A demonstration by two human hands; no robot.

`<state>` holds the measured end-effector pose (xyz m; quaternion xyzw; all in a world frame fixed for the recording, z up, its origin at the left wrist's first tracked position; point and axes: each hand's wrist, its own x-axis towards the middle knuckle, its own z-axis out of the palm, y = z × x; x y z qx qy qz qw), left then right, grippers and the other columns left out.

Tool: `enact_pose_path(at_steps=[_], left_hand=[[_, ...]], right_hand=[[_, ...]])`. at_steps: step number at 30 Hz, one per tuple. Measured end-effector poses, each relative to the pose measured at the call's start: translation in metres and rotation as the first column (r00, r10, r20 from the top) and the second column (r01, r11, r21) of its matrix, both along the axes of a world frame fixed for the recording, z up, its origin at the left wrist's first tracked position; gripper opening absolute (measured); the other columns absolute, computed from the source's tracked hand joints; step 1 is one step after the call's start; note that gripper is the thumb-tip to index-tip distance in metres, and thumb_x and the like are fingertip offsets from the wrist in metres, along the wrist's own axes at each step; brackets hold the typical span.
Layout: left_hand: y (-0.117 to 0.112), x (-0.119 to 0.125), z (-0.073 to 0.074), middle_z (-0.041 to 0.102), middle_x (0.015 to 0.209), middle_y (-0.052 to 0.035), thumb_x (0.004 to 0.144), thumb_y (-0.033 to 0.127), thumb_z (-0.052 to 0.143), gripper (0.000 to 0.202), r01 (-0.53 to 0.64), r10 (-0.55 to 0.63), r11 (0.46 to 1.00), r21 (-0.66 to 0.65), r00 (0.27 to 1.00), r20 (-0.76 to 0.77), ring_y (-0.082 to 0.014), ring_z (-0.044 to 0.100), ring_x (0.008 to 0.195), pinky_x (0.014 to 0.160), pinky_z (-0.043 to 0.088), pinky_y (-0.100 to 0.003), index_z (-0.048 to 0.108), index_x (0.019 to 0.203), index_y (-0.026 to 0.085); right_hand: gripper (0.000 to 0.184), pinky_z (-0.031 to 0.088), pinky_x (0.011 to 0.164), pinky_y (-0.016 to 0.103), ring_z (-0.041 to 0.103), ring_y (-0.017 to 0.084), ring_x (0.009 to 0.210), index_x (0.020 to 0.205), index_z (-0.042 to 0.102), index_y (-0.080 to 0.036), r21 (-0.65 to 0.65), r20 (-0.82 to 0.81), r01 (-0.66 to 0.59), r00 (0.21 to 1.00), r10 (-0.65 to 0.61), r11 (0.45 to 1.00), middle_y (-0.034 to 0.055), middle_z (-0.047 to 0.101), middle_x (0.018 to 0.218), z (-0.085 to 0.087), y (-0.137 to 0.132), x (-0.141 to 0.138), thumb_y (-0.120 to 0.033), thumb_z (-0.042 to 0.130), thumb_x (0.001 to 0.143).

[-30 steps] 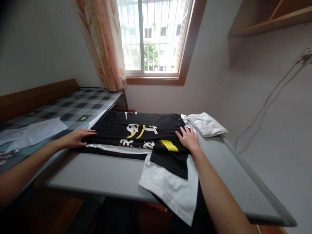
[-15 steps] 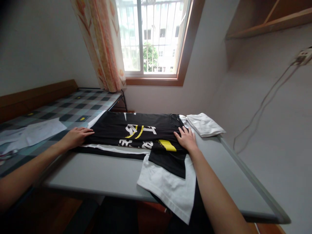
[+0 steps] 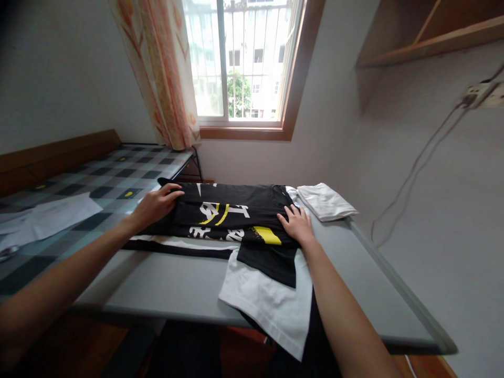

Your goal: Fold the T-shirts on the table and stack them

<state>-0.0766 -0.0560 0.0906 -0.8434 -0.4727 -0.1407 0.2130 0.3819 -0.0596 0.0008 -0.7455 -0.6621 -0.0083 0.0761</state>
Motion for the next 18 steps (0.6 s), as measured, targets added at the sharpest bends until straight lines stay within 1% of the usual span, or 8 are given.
enact_pose_path(at_steps=[1, 3, 5, 7, 10, 13, 15, 18], left_hand=[[0.000, 0.022, -0.003, 0.058, 0.133, -0.0088, 0.090, 0.015, 0.043, 0.039, 0.125, -0.126, 0.992, -0.029, 0.991, -0.038, -0.0220, 0.066, 0.101, 0.086, 0.052, -0.034, 0.065, 0.120, 0.022], [-0.003, 0.061, -0.016, 0.056, 0.137, -0.0063, 0.089, 0.014, 0.047, 0.039, 0.334, -0.348, 0.933, -0.133, 0.932, -0.100, -0.0220, 0.062, 0.111, 0.098, 0.047, -0.037, 0.065, 0.121, 0.026], [-0.008, 0.090, -0.032, 0.045, 0.149, -0.0053, 0.087, 0.015, 0.053, 0.052, 0.409, -0.438, 0.884, -0.229, 0.894, -0.093, -0.0208, 0.063, 0.110, 0.098, 0.047, -0.036, 0.052, 0.137, 0.030], [-0.012, 0.103, -0.044, 0.041, 0.152, -0.0049, 0.086, 0.016, 0.053, 0.060, 0.435, -0.461, 0.856, -0.280, 0.887, -0.033, -0.0220, 0.061, 0.115, 0.099, 0.048, -0.036, 0.044, 0.143, 0.031], [-0.009, 0.095, -0.049, 0.045, 0.149, -0.0045, 0.092, 0.025, 0.048, 0.048, 0.417, -0.387, 0.864, -0.281, 0.908, 0.158, -0.0220, 0.055, 0.124, 0.103, 0.046, -0.035, 0.048, 0.140, 0.029], [0.006, 0.072, -0.047, 0.052, 0.142, -0.0059, 0.096, 0.034, 0.041, 0.040, 0.261, -0.167, 0.928, -0.265, 0.929, 0.331, -0.0223, 0.056, 0.123, 0.106, 0.044, -0.037, 0.058, 0.131, 0.025], [0.020, 0.058, -0.053, 0.054, 0.140, -0.0080, 0.095, 0.040, 0.041, 0.042, 0.143, -0.027, 0.943, -0.300, 0.932, 0.361, -0.0249, 0.055, 0.125, 0.107, 0.042, -0.039, 0.061, 0.129, 0.022], [0.042, 0.046, -0.070, 0.055, 0.142, -0.0071, 0.094, 0.043, 0.043, 0.045, 0.041, 0.108, 0.913, -0.407, 0.935, 0.337, -0.0270, 0.045, 0.135, 0.111, 0.036, -0.043, 0.059, 0.132, 0.024]], right_hand=[[0.063, 0.024, 0.116, 0.048, 0.025, 0.032, 0.144, 0.148, 0.042, -0.022, 0.003, 0.003, 0.000, 1.000, 0.000, 1.000, 0.0062, 0.034, 0.157, 0.000, 0.000, 0.000, -0.056, 0.029, 0.096], [0.062, 0.024, 0.116, 0.047, 0.026, 0.031, 0.143, 0.148, 0.043, -0.022, 0.011, 0.008, -0.004, 1.000, 0.004, 1.000, 0.0063, 0.035, 0.156, -0.002, 0.001, 0.001, -0.056, 0.030, 0.096], [0.062, 0.025, 0.115, 0.047, 0.027, 0.031, 0.143, 0.147, 0.044, -0.022, 0.023, 0.009, -0.012, 1.000, 0.012, 1.000, 0.0065, 0.036, 0.155, -0.003, 0.001, 0.002, -0.055, 0.031, 0.096], [0.061, 0.025, 0.115, 0.047, 0.028, 0.032, 0.142, 0.146, 0.045, -0.022, 0.037, 0.010, -0.021, 1.000, 0.021, 0.999, 0.0069, 0.037, 0.155, -0.004, 0.001, 0.003, -0.054, 0.033, 0.096], [0.059, 0.027, 0.113, 0.049, 0.030, 0.033, 0.141, 0.144, 0.049, -0.022, 0.077, 0.021, -0.032, 0.999, 0.031, 0.997, 0.0085, 0.039, 0.153, -0.005, 0.000, 0.003, -0.053, 0.035, 0.096], [0.054, 0.024, 0.112, 0.055, 0.029, 0.036, 0.140, 0.136, 0.057, -0.022, 0.168, 0.037, -0.032, 0.999, 0.026, 0.985, 0.0109, 0.042, 0.150, -0.004, -0.001, 0.000, -0.051, 0.041, 0.094], [0.048, 0.023, 0.111, 0.057, 0.031, 0.036, 0.138, 0.128, 0.063, -0.021, 0.253, 0.037, -0.043, 0.999, 0.034, 0.967, 0.0125, 0.047, 0.146, -0.001, -0.002, -0.003, -0.048, 0.045, 0.093], [0.041, 0.025, 0.110, 0.053, 0.041, 0.032, 0.129, 0.116, 0.070, -0.020, 0.373, 0.023, -0.090, 0.996, 0.088, 0.924, 0.0135, 0.057, 0.134, 0.002, -0.003, -0.009, -0.043, 0.045, 0.093]])
